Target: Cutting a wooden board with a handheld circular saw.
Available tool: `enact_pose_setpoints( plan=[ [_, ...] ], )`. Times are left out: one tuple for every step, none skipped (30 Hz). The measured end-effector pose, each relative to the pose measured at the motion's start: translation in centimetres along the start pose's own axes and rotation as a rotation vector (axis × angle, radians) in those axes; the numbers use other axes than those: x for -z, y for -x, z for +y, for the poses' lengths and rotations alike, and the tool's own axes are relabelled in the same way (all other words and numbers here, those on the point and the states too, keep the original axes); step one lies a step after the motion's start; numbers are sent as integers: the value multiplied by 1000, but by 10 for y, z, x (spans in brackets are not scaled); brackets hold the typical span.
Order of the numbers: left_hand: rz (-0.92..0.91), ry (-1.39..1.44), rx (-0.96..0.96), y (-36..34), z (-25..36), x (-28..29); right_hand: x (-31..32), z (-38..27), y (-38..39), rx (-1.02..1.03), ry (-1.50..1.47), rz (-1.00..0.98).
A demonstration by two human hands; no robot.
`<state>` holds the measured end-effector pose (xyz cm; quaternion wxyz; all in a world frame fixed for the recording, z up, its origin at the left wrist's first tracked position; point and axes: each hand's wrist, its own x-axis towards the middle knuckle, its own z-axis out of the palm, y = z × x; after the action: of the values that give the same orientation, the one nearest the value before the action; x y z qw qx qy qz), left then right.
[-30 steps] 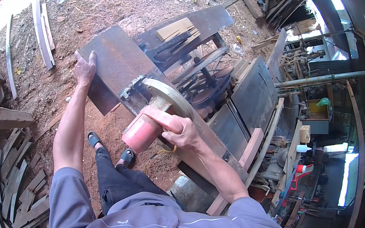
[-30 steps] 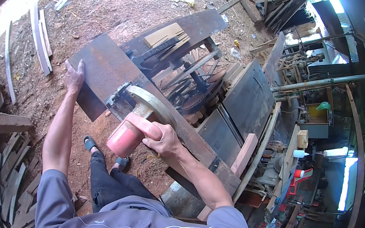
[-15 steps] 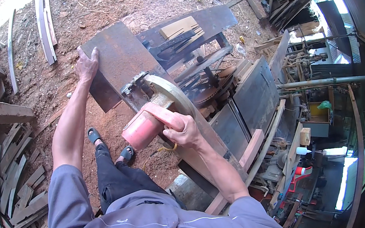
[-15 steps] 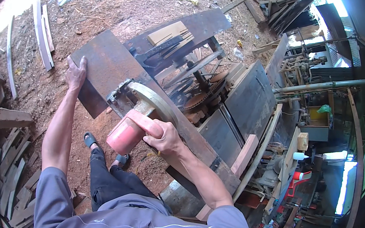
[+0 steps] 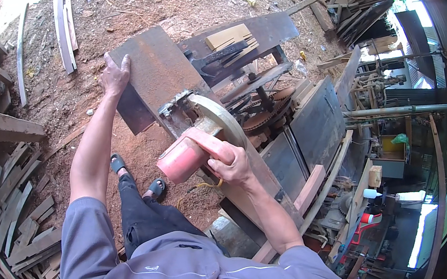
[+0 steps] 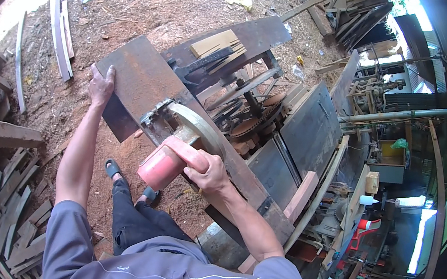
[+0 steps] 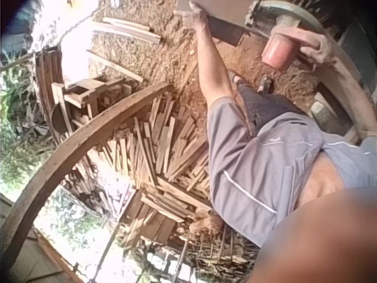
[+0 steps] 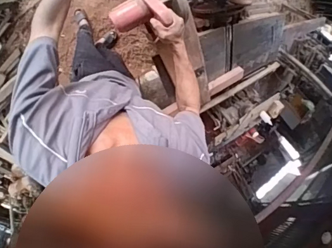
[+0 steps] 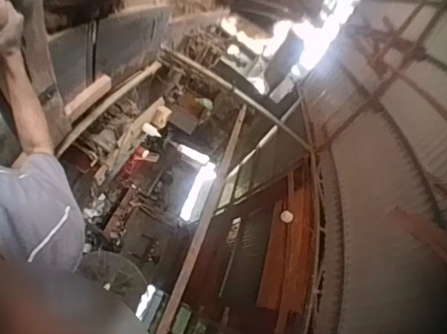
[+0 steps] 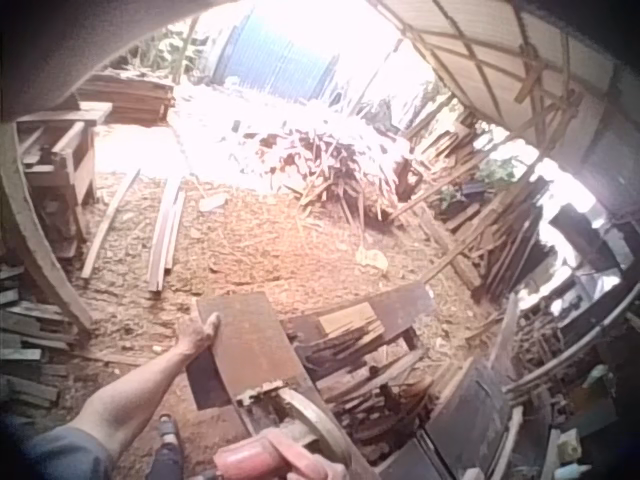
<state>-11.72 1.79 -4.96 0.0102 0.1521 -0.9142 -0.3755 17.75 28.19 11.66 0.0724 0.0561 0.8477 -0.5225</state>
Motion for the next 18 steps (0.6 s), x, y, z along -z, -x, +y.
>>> enact_pose_setpoints(
  plan=[
    [-11, 1, 4, 1, 2, 1, 1, 3, 0, -9, -21, -12],
    [-9, 4, 3, 0, 1, 1, 2, 4, -1, -14, -41, -24],
    [-10, -5, 6, 0, 0, 1, 2, 4, -2, -12, -39, -22],
    [-11, -13, 9, 1, 0, 1, 3, 3, -4, 33, -5, -31],
    [-12, -10, 8, 5, 1, 2, 3, 3, -5, 75, 30, -39],
    [-13, -9, 4, 4, 1, 1, 4, 0, -6, 50, 37, -52],
    [-8, -6, 1, 3, 0, 0, 4, -2, -7, 50, 38, -49],
    [-2, -6, 0, 3, 0, 1, 2, -3, -7, 43, 29, -30],
    [-2, -8, -1, 2, 0, 1, 0, -5, -7, 37, 20, -12],
    [-12, -8, 1, 2, 0, 1, -1, -8, -5, 36, 18, -12],
    [-20, -7, 3, 0, 0, 2, -2, -11, -5, 43, 40, 4],
    [-17, -9, 3, -1, -1, 2, -2, -13, -5, 50, 62, 19],
    [-25, -13, -5, -1, -1, 2, -3, -11, -5, 52, 60, 17],
    [-37, -16, -14, 0, -1, 2, -3, -6, -2, 90, 57, 39],
    [-38, -16, -14, -1, 0, 2, -3, -2, -1, 128, 53, 61],
    [-27, -8, -14, -3, 1, 2, -2, 1, -1, 127, 53, 63],
    [-18, 1, -14, -3, 2, 1, -1, 2, -2, 76, 25, 47],
    [-20, 2, -16, -2, 1, -1, 0, 2, -3, 27, -3, 31]
  ],
)
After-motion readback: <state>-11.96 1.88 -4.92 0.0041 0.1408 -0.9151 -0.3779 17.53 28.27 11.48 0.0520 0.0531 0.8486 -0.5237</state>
